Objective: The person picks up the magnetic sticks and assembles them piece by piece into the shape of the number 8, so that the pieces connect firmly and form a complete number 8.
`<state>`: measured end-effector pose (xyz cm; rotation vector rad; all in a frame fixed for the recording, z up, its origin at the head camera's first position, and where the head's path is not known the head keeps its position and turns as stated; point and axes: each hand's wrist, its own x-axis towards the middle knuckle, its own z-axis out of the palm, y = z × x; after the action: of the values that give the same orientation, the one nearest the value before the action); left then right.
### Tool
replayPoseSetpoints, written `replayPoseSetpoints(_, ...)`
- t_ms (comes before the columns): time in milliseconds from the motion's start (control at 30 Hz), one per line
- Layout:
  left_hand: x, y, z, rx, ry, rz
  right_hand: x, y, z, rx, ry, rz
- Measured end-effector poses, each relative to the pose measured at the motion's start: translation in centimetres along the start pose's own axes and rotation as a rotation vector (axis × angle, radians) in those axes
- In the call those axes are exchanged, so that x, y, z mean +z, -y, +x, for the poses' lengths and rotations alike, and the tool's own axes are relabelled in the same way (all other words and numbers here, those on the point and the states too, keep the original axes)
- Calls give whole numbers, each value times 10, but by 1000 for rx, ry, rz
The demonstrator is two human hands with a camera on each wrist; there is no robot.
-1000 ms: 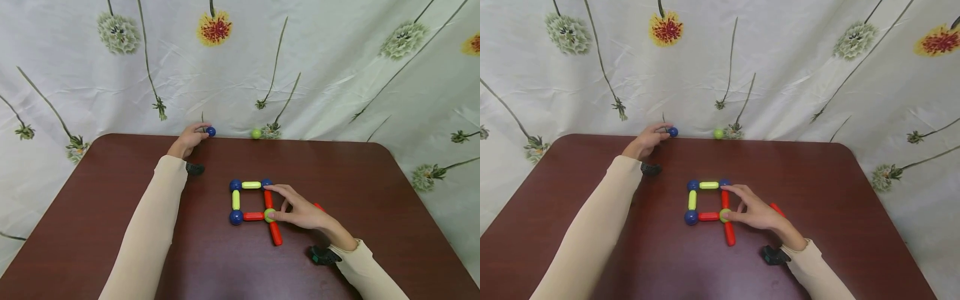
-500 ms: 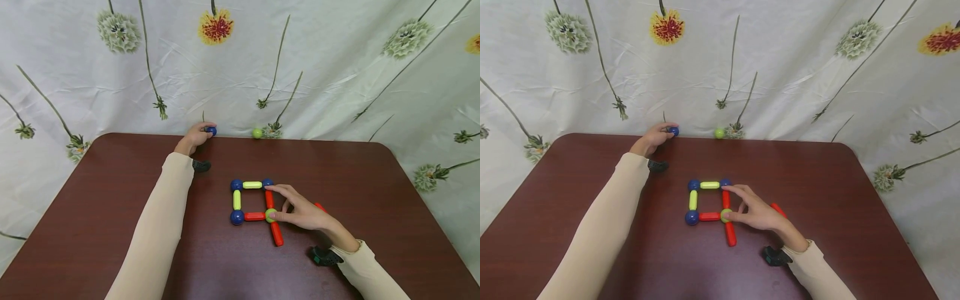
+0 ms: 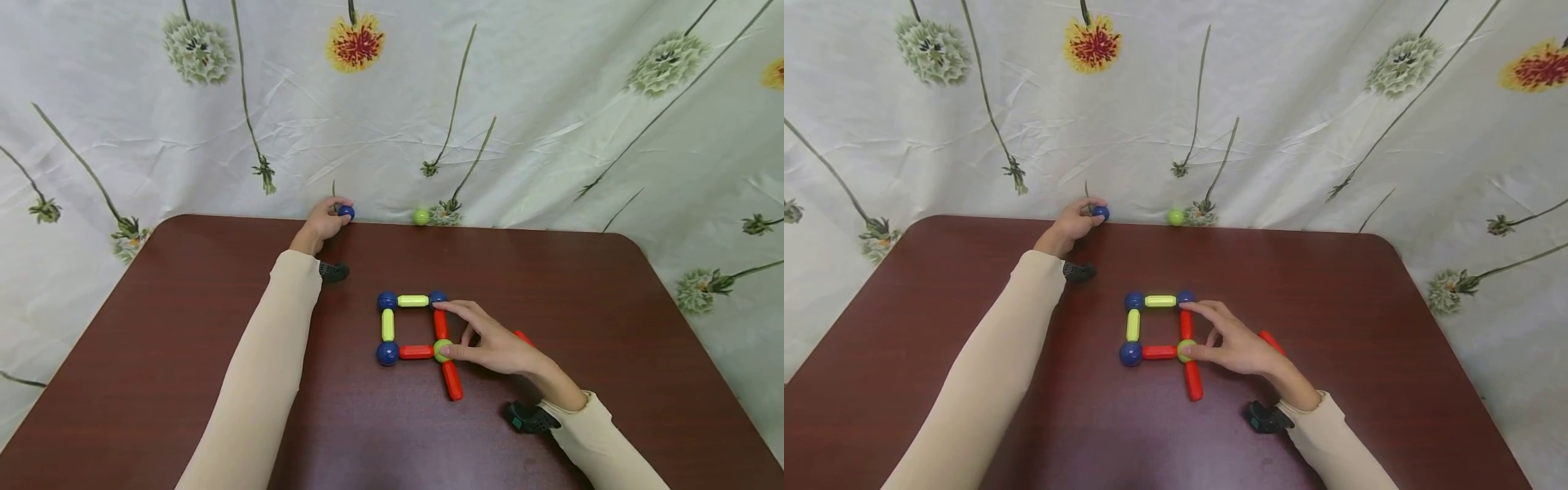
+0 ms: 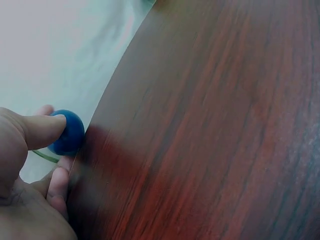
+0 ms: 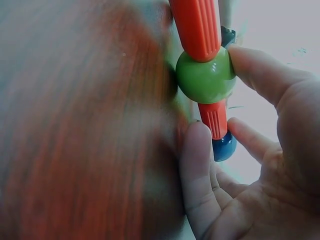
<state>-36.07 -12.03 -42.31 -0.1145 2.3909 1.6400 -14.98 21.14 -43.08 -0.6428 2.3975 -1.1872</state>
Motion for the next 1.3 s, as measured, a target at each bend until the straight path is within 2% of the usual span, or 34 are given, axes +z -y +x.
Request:
replayPoseSetpoints(267,2,1,-1,22,-28,1,0,1,1,2,-2,-14)
replayPoseSetpoints(400,2,1,-5,45,-36,28,0,2,1,11,-3,-11)
replayPoseSetpoints(533,-1,0,-11,64,-20,82,0,3,1,17,-6,-9)
replayPoseSetpoints(700,-4,-1,-22,118,20,147,2,3,1,15,-9,-8)
replayPoseSetpoints(967,-9,-5,-55,242,147,170,1,2,1,-1,-10,-13)
replayPoseSetpoints(1067,-10,-7,-69,267,182,168,1,2,1,-3,-10,-10)
replayPoseSetpoints(1300,1,-12,-102,345,238,156,2,2,1,-6,-11,-12)
